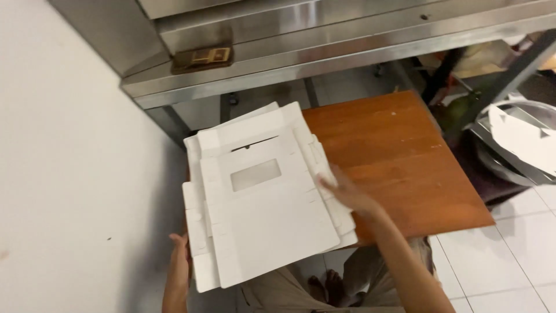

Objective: The person sits on the floor and assembles white cardboard boxes by folding the flaps and inserting tabs into slots. They handle the flat pieces one by one, fold them into shape, and stack the finished boxes on the table.

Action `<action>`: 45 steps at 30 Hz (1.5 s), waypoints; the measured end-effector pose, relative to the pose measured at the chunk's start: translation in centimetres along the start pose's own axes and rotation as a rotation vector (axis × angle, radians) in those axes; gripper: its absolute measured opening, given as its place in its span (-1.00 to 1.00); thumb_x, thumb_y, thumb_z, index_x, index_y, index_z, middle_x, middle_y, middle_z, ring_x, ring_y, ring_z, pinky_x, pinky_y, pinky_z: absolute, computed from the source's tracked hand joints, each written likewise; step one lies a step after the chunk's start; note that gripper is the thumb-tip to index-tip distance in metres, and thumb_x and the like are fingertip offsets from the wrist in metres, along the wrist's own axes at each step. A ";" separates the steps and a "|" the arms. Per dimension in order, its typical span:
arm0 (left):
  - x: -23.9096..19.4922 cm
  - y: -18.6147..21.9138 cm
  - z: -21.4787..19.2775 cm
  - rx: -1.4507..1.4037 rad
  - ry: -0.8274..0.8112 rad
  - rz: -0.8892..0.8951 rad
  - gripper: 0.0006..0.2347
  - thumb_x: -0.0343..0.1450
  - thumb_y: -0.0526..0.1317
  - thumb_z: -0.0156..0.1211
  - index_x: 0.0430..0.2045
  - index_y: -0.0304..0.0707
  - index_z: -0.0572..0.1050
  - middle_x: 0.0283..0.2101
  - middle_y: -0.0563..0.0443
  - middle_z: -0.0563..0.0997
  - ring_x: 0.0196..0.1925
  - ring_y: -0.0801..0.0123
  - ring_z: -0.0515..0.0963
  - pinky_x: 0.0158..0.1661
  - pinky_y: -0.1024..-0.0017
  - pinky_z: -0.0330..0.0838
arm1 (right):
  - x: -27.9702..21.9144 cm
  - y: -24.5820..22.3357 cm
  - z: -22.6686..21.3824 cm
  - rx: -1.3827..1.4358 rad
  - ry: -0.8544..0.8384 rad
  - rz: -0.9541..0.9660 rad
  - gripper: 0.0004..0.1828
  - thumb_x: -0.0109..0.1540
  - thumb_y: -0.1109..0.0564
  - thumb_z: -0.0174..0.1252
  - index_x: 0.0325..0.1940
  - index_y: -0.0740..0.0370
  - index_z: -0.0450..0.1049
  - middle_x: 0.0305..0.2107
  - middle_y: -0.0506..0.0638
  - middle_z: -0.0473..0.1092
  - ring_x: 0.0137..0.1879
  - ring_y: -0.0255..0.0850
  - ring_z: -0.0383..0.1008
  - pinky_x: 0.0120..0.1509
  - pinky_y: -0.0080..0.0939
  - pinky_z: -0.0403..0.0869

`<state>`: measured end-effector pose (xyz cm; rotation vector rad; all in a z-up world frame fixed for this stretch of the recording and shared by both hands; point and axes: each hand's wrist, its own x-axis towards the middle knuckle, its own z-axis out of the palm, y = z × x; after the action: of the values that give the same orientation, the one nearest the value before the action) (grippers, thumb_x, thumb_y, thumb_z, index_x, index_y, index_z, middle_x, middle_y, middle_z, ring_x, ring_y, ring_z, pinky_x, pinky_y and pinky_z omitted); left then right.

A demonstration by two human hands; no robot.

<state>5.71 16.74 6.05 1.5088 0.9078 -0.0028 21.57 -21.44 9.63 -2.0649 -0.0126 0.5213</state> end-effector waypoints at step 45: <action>-3.1 0.2 34.9 0.540 -0.258 1.223 -0.41 0.50 -0.26 0.09 0.45 -0.27 0.02 0.45 -0.43 0.04 0.52 -0.30 0.01 0.37 -0.25 -0.02 | 2.7 17.5 -10.9 -0.764 0.853 -0.425 -0.50 0.37 -0.16 0.10 0.25 0.20 0.49 0.29 0.31 0.24 0.48 0.25 0.17 0.58 0.28 0.11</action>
<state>21.30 -14.28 1.16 2.2925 -0.3598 0.4630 24.54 -39.10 -1.01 -2.7581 -0.1628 -0.7604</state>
